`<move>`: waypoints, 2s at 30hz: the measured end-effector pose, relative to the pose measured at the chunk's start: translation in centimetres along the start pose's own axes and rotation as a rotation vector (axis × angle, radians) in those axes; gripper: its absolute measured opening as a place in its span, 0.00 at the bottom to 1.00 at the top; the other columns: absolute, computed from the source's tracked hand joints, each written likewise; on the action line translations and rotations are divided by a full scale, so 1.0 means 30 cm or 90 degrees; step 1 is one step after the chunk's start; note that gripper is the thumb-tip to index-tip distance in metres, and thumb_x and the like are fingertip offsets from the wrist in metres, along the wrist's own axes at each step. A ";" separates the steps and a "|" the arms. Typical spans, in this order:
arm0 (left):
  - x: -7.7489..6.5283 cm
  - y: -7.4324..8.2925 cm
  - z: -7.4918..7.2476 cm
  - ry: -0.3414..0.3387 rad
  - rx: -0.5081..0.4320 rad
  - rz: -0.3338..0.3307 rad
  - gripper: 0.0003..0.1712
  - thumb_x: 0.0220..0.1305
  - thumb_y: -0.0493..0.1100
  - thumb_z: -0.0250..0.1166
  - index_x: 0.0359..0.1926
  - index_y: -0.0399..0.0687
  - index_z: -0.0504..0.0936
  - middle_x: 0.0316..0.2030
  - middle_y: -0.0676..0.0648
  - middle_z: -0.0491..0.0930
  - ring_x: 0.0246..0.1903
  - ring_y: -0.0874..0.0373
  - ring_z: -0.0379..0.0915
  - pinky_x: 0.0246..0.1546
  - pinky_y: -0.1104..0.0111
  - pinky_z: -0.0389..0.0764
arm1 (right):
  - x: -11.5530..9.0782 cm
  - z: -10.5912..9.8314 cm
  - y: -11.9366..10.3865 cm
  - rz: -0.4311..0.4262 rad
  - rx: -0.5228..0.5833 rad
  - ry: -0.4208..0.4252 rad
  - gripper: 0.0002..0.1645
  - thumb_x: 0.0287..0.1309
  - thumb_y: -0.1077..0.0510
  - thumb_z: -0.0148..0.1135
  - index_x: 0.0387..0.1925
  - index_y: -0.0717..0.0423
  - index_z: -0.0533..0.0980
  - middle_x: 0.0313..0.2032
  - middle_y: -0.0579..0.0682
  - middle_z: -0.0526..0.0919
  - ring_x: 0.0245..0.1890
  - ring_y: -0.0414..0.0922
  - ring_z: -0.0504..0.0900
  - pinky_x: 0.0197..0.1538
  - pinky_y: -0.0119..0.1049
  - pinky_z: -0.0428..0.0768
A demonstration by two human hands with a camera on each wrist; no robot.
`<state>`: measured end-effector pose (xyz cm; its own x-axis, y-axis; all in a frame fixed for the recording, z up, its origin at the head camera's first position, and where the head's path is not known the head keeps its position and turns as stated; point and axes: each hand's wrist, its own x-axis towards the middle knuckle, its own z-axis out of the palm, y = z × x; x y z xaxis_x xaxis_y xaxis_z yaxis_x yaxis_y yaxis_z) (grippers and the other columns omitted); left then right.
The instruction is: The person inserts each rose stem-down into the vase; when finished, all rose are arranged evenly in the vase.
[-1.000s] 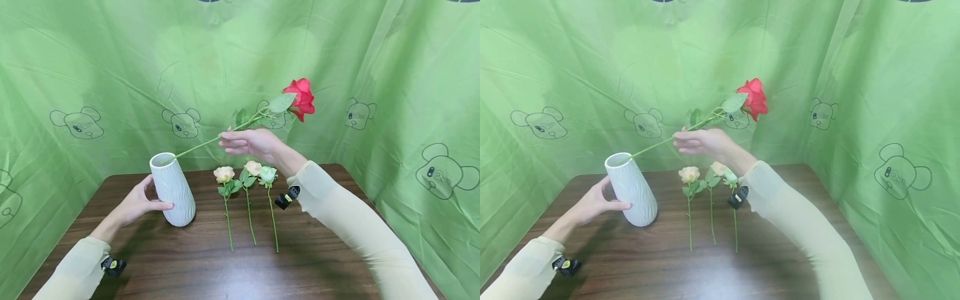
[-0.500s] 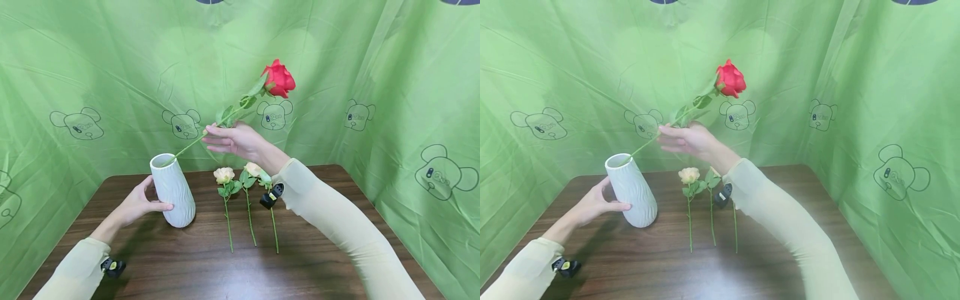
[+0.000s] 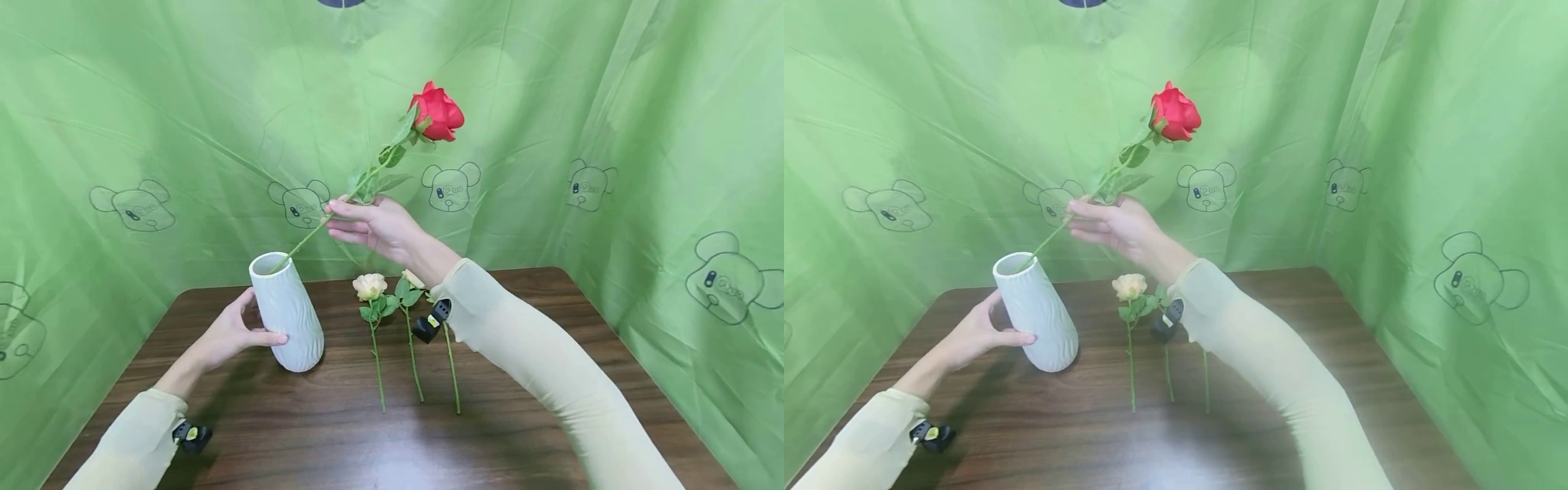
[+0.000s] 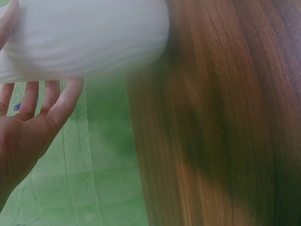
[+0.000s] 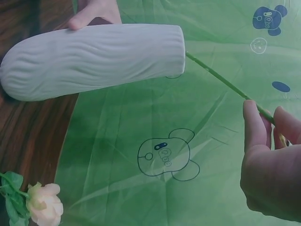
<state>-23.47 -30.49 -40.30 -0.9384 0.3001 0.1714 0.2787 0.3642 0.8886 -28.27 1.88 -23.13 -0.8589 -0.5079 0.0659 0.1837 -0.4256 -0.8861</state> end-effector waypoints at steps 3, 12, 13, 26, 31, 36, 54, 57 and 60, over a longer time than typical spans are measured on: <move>0.010 0.000 -0.013 -0.014 -0.023 -0.008 0.48 0.51 0.36 0.80 0.70 0.46 0.64 0.56 0.39 0.76 0.53 0.49 0.76 0.46 0.59 0.83 | 0.013 -0.002 -0.008 0.009 -0.012 0.024 0.02 0.67 0.68 0.63 0.39 0.62 0.80 0.53 0.65 0.82 0.61 0.62 0.77 0.56 0.45 0.81; 0.010 -0.004 -0.024 -0.008 -0.041 -0.009 0.48 0.50 0.34 0.80 0.69 0.46 0.64 0.56 0.38 0.77 0.52 0.45 0.77 0.45 0.58 0.83 | 0.055 0.022 -0.012 0.027 -0.061 0.016 0.04 0.64 0.68 0.66 0.39 0.61 0.79 0.58 0.68 0.78 0.56 0.61 0.81 0.57 0.48 0.79; 0.009 -0.002 -0.027 -0.009 -0.040 -0.009 0.48 0.51 0.34 0.80 0.69 0.46 0.64 0.56 0.38 0.77 0.52 0.45 0.77 0.45 0.58 0.83 | 0.067 0.035 -0.011 0.033 -0.071 0.010 0.05 0.63 0.68 0.67 0.40 0.61 0.79 0.56 0.67 0.80 0.55 0.61 0.82 0.57 0.49 0.79; 0.006 0.007 -0.034 -0.015 -0.048 -0.014 0.49 0.51 0.34 0.80 0.70 0.46 0.63 0.56 0.38 0.76 0.53 0.45 0.76 0.46 0.57 0.83 | 0.177 0.165 0.092 0.074 -0.139 0.000 0.20 0.66 0.57 0.68 0.52 0.68 0.79 0.47 0.62 0.86 0.49 0.57 0.86 0.51 0.45 0.83; 0.007 0.008 -0.035 -0.012 -0.045 -0.011 0.48 0.50 0.34 0.80 0.69 0.45 0.64 0.56 0.37 0.76 0.53 0.45 0.76 0.45 0.58 0.83 | 0.196 0.192 0.119 0.058 -0.108 0.020 0.20 0.62 0.62 0.71 0.53 0.62 0.74 0.45 0.60 0.87 0.50 0.60 0.85 0.50 0.46 0.83; 0.008 0.011 -0.039 -0.014 -0.042 -0.010 0.48 0.50 0.34 0.80 0.69 0.46 0.64 0.56 0.38 0.75 0.52 0.44 0.76 0.45 0.58 0.83 | 0.207 0.207 0.133 0.042 -0.100 0.018 0.26 0.63 0.63 0.69 0.60 0.66 0.71 0.44 0.59 0.87 0.50 0.59 0.85 0.48 0.44 0.85; 0.014 0.014 -0.033 -0.022 -0.050 -0.012 0.49 0.51 0.34 0.80 0.70 0.46 0.63 0.57 0.38 0.75 0.54 0.46 0.75 0.46 0.57 0.83 | 0.254 0.219 0.141 0.061 -0.322 -0.044 0.48 0.55 0.69 0.74 0.74 0.64 0.61 0.59 0.63 0.78 0.45 0.57 0.87 0.44 0.38 0.85; 0.015 0.012 -0.030 -0.024 -0.047 -0.013 0.49 0.51 0.34 0.80 0.70 0.46 0.63 0.57 0.38 0.75 0.54 0.46 0.75 0.46 0.57 0.83 | 0.260 0.223 0.146 0.065 -0.346 -0.055 0.49 0.53 0.70 0.75 0.74 0.64 0.61 0.59 0.63 0.78 0.41 0.55 0.88 0.43 0.38 0.85; 0.015 0.010 -0.025 -0.024 -0.044 -0.014 0.50 0.51 0.35 0.80 0.70 0.46 0.63 0.58 0.38 0.75 0.54 0.47 0.75 0.46 0.58 0.83 | 0.263 0.224 0.147 0.067 -0.365 -0.070 0.50 0.53 0.72 0.74 0.74 0.64 0.61 0.53 0.60 0.80 0.40 0.54 0.88 0.42 0.39 0.85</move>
<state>-23.97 -30.92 -39.64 -0.9356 0.3257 0.1361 0.2417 0.3101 0.9195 -31.02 -9.04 -23.43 -0.7897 -0.6133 -0.0150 -0.0496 0.0883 -0.9949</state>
